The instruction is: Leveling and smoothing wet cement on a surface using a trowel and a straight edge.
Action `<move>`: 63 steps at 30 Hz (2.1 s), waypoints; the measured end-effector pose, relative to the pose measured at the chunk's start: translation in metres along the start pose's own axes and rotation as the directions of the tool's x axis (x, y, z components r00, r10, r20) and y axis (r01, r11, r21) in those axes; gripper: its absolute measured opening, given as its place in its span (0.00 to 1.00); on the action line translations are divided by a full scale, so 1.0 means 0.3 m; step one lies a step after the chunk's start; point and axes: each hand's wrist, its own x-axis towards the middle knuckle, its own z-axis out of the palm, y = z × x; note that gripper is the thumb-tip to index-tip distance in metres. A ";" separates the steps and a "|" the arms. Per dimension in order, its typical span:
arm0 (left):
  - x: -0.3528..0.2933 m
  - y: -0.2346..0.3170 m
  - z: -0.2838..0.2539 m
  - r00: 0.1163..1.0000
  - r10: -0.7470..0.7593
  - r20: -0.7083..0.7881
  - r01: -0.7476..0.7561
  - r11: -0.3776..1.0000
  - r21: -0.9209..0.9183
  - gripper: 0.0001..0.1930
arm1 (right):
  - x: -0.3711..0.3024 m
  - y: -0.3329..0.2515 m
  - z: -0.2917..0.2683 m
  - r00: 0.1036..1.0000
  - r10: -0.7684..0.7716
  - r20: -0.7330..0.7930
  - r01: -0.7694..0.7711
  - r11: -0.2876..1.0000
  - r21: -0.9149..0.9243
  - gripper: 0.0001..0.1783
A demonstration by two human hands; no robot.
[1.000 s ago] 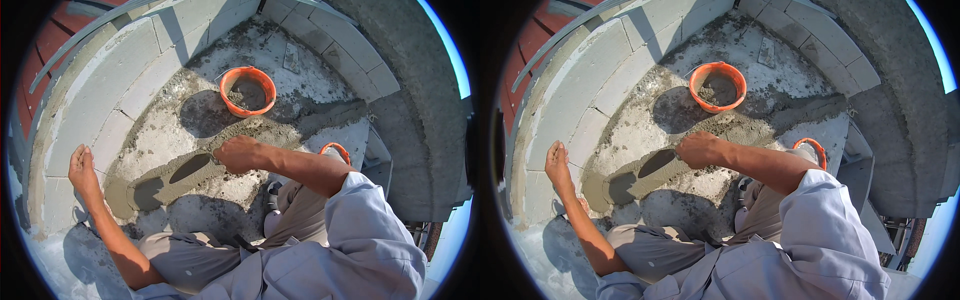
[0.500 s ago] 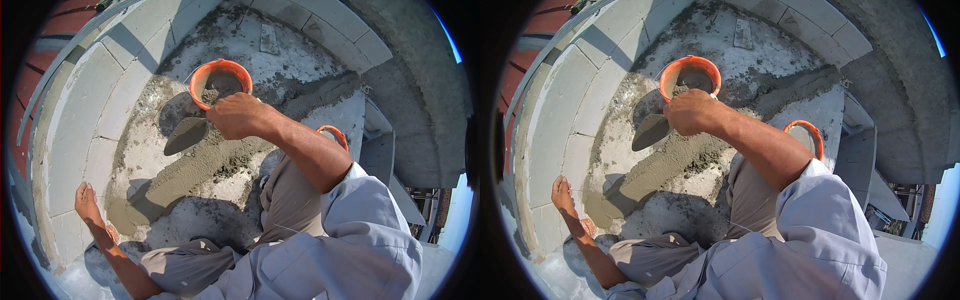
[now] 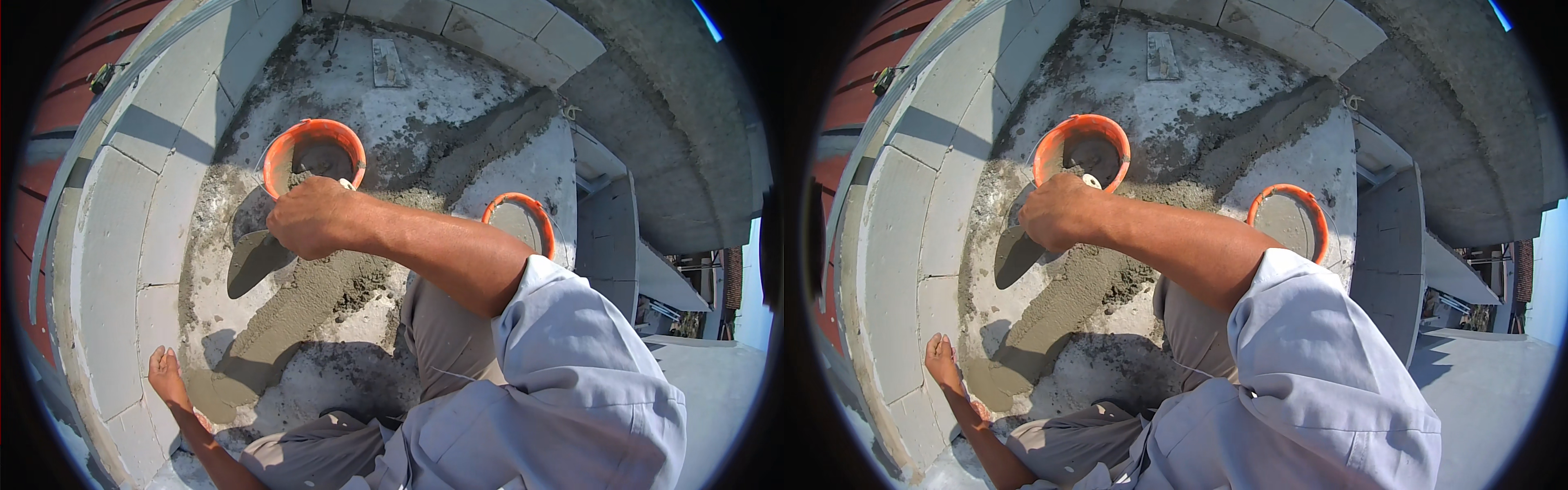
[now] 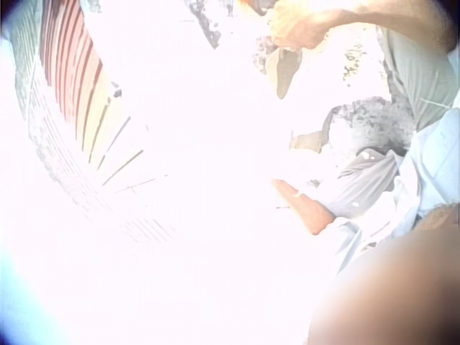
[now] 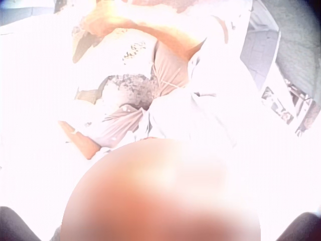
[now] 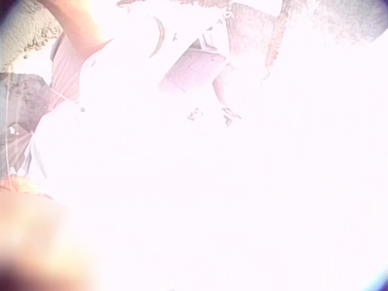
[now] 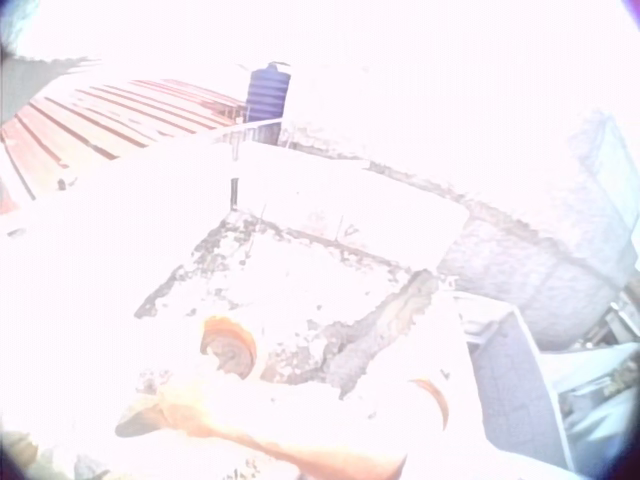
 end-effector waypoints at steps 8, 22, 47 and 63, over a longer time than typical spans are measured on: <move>-0.019 0.066 0.044 0.997 0.015 0.070 -0.018 0.999 0.029 0.19 | -0.005 0.015 -0.013 1.000 0.010 0.011 -0.010 1.000 -0.004 0.08; -0.055 0.067 0.056 0.992 -0.022 0.122 0.018 0.999 0.035 0.19 | 0.015 0.004 -0.048 0.998 0.056 0.035 -0.058 0.997 0.048 0.10; -0.058 0.062 0.067 0.993 -0.031 0.114 0.025 0.998 0.056 0.16 | 0.012 0.094 -0.046 0.984 0.179 -0.004 -0.178 0.982 0.070 0.09; -0.062 0.083 0.099 0.990 -0.013 0.140 0.012 1.000 0.011 0.15 | 0.032 0.112 -0.026 0.991 0.125 -0.040 -0.124 0.992 0.037 0.09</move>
